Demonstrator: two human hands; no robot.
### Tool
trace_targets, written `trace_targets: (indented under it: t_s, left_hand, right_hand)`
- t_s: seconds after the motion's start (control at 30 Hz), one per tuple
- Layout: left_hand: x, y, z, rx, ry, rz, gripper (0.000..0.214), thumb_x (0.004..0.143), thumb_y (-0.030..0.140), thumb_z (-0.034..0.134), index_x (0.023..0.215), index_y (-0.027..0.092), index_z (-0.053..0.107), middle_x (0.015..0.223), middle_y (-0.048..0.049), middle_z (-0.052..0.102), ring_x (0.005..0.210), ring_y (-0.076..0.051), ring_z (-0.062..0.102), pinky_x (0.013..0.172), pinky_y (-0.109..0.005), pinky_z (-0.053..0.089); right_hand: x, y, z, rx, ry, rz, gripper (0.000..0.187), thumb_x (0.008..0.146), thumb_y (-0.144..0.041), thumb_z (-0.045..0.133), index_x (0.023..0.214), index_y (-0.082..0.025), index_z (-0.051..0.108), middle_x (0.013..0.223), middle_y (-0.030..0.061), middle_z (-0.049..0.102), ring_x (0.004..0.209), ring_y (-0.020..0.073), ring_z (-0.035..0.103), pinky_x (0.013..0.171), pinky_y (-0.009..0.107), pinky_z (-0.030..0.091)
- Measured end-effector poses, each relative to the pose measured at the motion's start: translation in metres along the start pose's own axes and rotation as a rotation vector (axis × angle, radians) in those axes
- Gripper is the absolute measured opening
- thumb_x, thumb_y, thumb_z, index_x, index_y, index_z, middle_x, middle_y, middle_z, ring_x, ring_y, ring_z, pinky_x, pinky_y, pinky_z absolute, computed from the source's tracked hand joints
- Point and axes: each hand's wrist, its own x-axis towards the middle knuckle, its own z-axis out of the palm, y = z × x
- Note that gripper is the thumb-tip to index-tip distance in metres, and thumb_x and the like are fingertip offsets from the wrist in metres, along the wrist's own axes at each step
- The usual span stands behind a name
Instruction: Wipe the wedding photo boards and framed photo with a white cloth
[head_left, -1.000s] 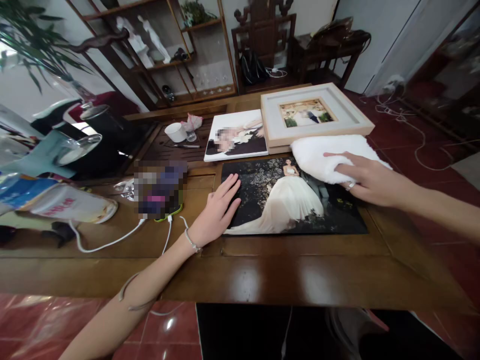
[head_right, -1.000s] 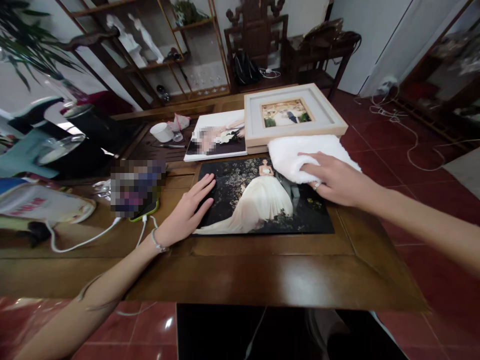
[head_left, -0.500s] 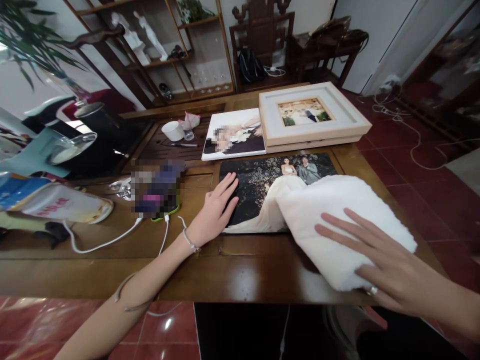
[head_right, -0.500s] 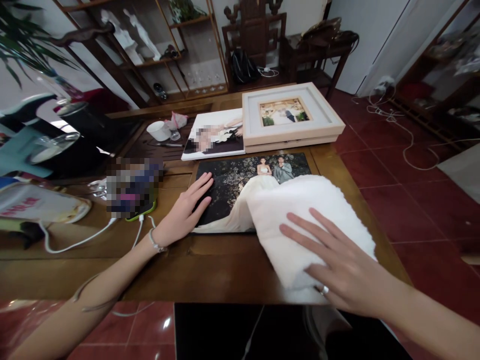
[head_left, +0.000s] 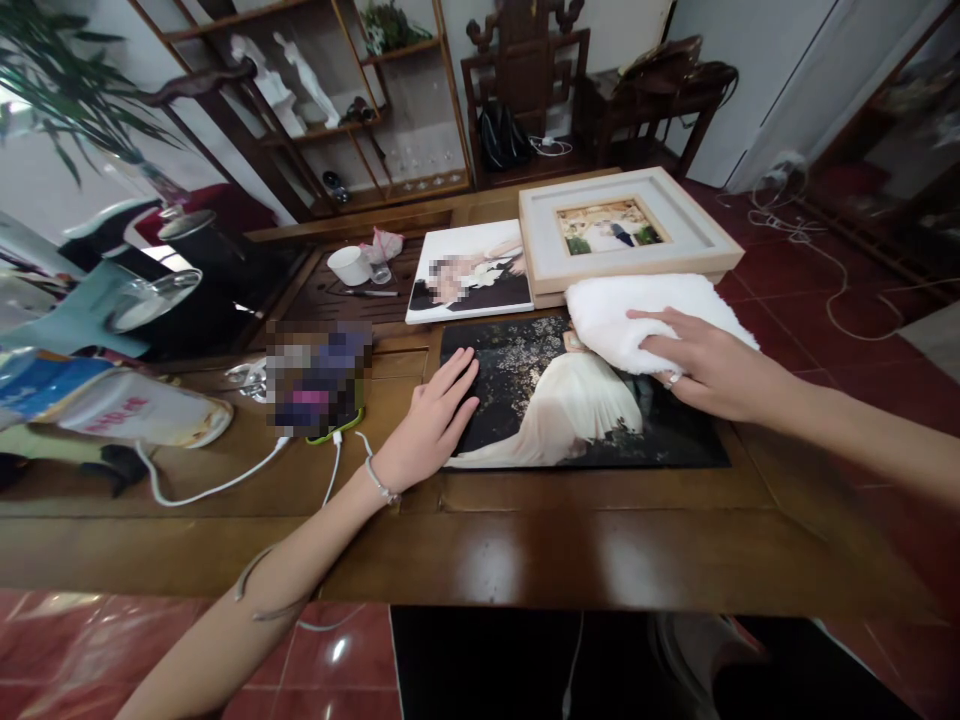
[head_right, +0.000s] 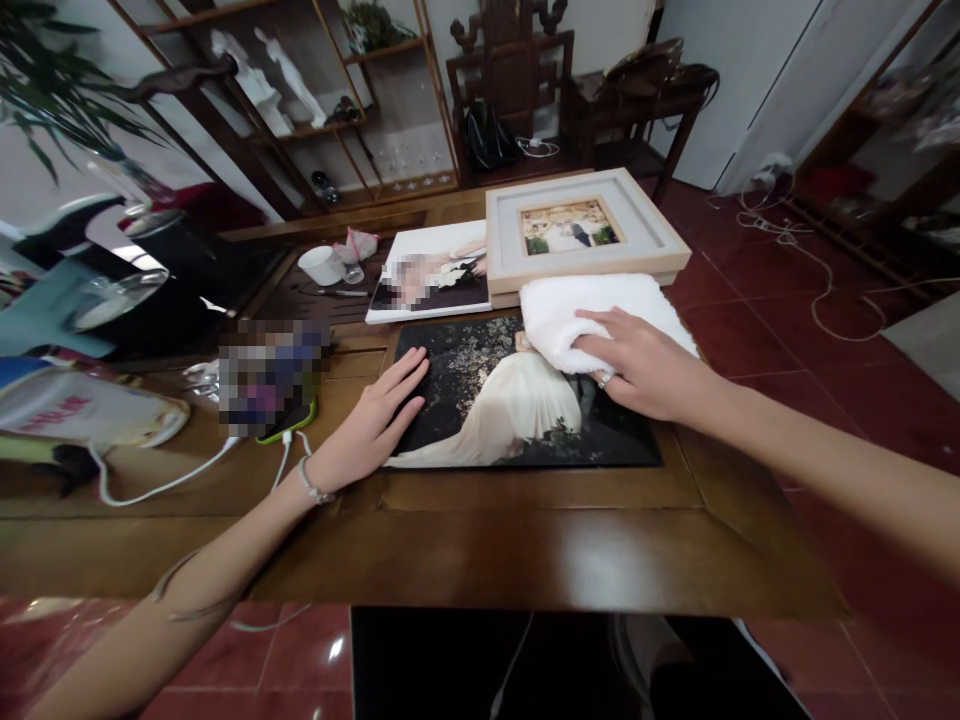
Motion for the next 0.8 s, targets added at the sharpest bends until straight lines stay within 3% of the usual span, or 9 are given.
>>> trace_targets:
  t_s: [0.1,0.27,0.47,0.6,0.8]
  left_hand:
    - [0.000,0.003,-0.002,0.000,-0.017,-0.028,0.048,0.101,0.031,0.032,0.148,0.019,0.031,0.157,-0.0139,0.027,0.147,-0.024,0.019,0.112,-0.053,0.027]
    - [0.000,0.006,-0.004,0.003,-0.028,-0.052,0.048,0.101,0.031,0.031,0.148,0.022,0.030,0.158,-0.0134,0.025,0.147,-0.026,0.019,0.110,-0.055,0.029]
    - [0.000,0.006,-0.002,0.010,-0.024,-0.050,0.048,0.101,0.030,0.031,0.148,0.020,0.030,0.158,-0.0143,0.025,0.147,-0.026,0.019,0.111,-0.054,0.028]
    - [0.000,0.005,-0.002,0.013,-0.021,-0.040,0.048,0.101,0.030,0.031,0.148,0.021,0.030,0.158,-0.0144,0.025,0.147,-0.026,0.019,0.111,-0.054,0.028]
    - [-0.001,0.006,-0.004,0.008,-0.019,-0.035,0.048,0.101,0.032,0.031,0.148,0.021,0.031,0.158,-0.0143,0.026,0.147,-0.026,0.020,0.110,-0.056,0.029]
  right_hand:
    - [-0.005,-0.012,0.004,-0.019,0.026,0.010,0.029,0.075,-0.007,0.050,0.100,-0.016,0.062,0.140,0.0201,0.050,0.134,0.0364,0.041,0.109,0.060,0.034]
    - [-0.036,-0.060,0.009,0.030,0.061,-0.070,0.026,0.069,-0.004,0.050,0.088,-0.018,0.060,0.145,0.0169,0.045,0.141,0.0356,0.028,0.111,0.065,0.025]
    - [-0.058,-0.109,0.004,0.133,0.033,-0.175,0.017,0.066,-0.003,0.049,0.069,-0.018,0.055,0.152,0.0135,0.037,0.141,0.0354,0.026,0.112,0.065,0.025]
    - [-0.052,-0.102,0.006,0.106,0.005,-0.221,0.020,0.064,-0.006,0.052,0.076,-0.018,0.060,0.150,0.0154,0.039,0.140,0.0354,0.028,0.111,0.063,0.028]
    - [-0.014,-0.051,0.010,0.003,0.019,-0.176,0.035,0.070,-0.008,0.053,0.102,-0.018,0.063,0.141,0.0169,0.051,0.137,0.0352,0.036,0.108,0.061,0.033]
